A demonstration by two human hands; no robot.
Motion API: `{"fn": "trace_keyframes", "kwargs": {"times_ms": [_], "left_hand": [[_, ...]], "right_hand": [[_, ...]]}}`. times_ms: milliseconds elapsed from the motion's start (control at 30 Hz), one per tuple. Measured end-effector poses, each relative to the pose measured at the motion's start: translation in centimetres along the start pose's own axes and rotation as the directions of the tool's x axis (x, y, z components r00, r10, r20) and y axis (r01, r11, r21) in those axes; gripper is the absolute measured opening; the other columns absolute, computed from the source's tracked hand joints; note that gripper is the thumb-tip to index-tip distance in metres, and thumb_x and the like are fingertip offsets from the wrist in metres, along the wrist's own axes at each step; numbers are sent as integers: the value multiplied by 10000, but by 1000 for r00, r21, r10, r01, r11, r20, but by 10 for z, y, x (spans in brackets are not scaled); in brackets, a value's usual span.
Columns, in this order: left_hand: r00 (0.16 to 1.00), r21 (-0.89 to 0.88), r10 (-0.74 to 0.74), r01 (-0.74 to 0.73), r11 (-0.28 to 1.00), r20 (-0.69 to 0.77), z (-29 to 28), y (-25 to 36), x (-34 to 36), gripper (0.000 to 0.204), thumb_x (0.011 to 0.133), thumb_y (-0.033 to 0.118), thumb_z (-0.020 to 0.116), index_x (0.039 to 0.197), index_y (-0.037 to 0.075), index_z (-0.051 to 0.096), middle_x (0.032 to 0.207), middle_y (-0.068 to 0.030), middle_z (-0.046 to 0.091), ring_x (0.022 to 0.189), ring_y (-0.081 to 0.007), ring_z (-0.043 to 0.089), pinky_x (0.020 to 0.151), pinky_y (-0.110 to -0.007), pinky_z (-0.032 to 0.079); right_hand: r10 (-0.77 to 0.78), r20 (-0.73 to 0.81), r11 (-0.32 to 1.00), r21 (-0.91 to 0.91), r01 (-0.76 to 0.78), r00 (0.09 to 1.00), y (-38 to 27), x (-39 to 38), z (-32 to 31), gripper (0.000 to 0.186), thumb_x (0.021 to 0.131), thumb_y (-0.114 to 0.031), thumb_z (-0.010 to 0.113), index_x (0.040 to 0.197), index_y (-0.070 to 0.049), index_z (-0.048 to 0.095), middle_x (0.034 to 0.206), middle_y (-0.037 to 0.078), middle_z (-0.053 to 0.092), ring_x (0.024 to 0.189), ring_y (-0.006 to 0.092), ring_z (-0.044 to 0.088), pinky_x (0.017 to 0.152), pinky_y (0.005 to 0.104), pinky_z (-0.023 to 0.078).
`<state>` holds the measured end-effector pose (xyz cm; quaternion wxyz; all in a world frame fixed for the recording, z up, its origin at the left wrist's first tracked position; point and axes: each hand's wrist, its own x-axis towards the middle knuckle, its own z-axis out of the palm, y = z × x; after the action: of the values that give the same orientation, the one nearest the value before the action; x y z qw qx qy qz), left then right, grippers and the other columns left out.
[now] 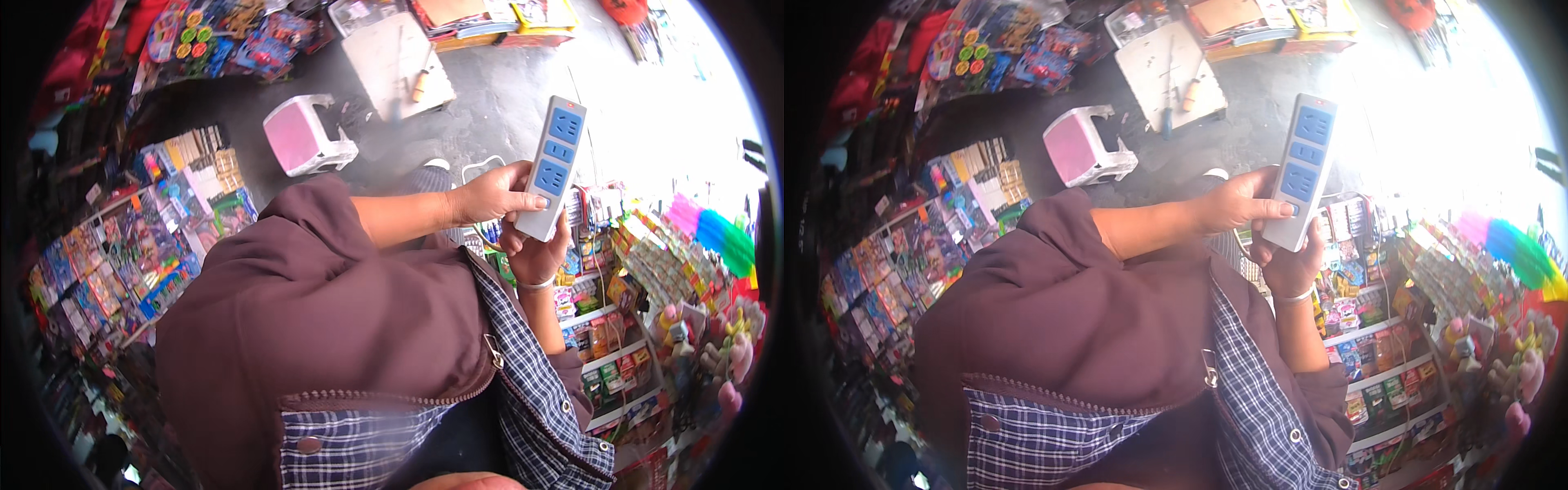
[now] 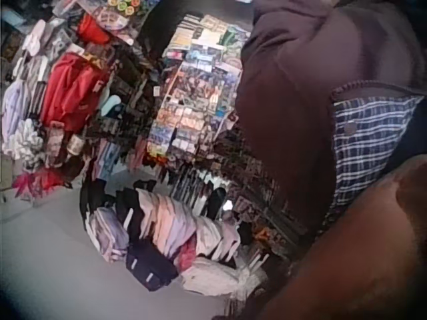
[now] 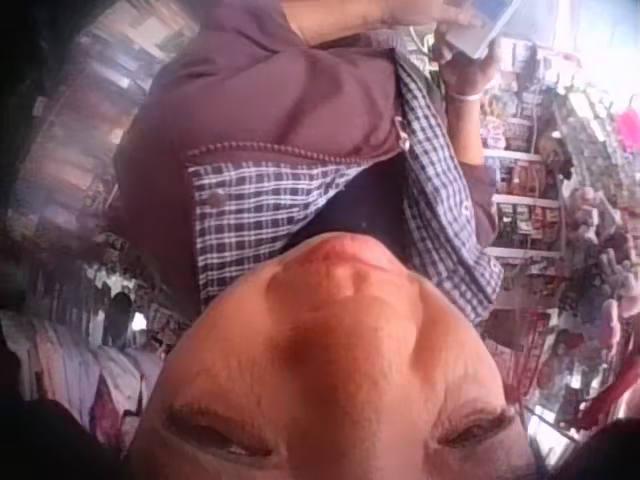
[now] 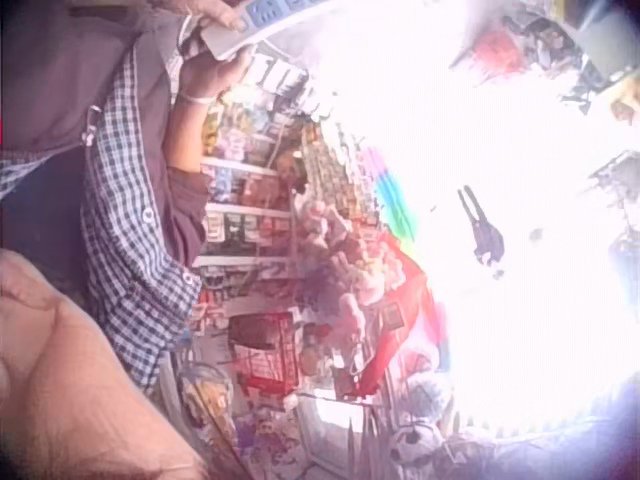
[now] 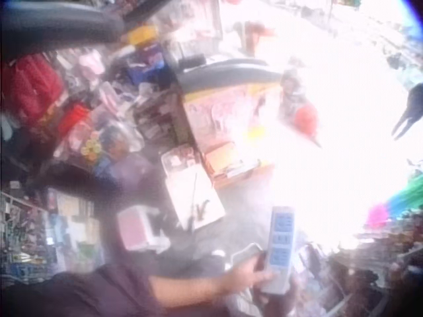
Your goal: The person disassembles a white power strip using a screwdriver, removes the cover, and manipulates internal components. They then reassemble the power strip, tighten the screws, and plug it into a wall socket to test it.
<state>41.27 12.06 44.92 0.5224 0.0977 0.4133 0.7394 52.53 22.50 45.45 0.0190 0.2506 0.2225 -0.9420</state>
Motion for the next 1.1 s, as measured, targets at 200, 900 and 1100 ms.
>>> {"fn": "trace_keyframes", "kwargs": {"times_ms": [200, 900, 1100], "left_hand": [[980, -7, 5, -6, 1000, -198, -36, 29, -52, 350, 887, 143, 629, 1174, 6, 481, 933, -29, 591, 659, -49, 493, 582, -198, 436], [916, 100, -349, 335, 937, 198, -355, 135, 27, 510, 894, 150, 583, 1355, 11, 416, 1228, -81, 551, 1139, -184, 513, 993, -337, 402], [914, 123, -319, 296, 947, 251, -440, 121, 50, 476, 868, 148, 625, 1294, 22, 455, 1107, -55, 582, 884, -102, 506, 722, -246, 394]], "right_hand": [[202, 112, 979, -39, -199, 973, 35, 37, 26, 606, 924, -571, 343, 1137, -37, 535, 886, 164, 644, 476, 185, 522, 410, 267, 404], [-65, -194, 998, -28, 61, 979, 183, 283, 101, 515, 910, -479, 487, 1171, -37, 528, 920, 105, 616, 608, 159, 530, 513, 261, 402], [-153, -216, 983, 69, 171, 964, 245, 353, 91, 610, 934, -546, 415, 1214, -12, 505, 929, 168, 615, 554, 173, 526, 484, 259, 430]]}}
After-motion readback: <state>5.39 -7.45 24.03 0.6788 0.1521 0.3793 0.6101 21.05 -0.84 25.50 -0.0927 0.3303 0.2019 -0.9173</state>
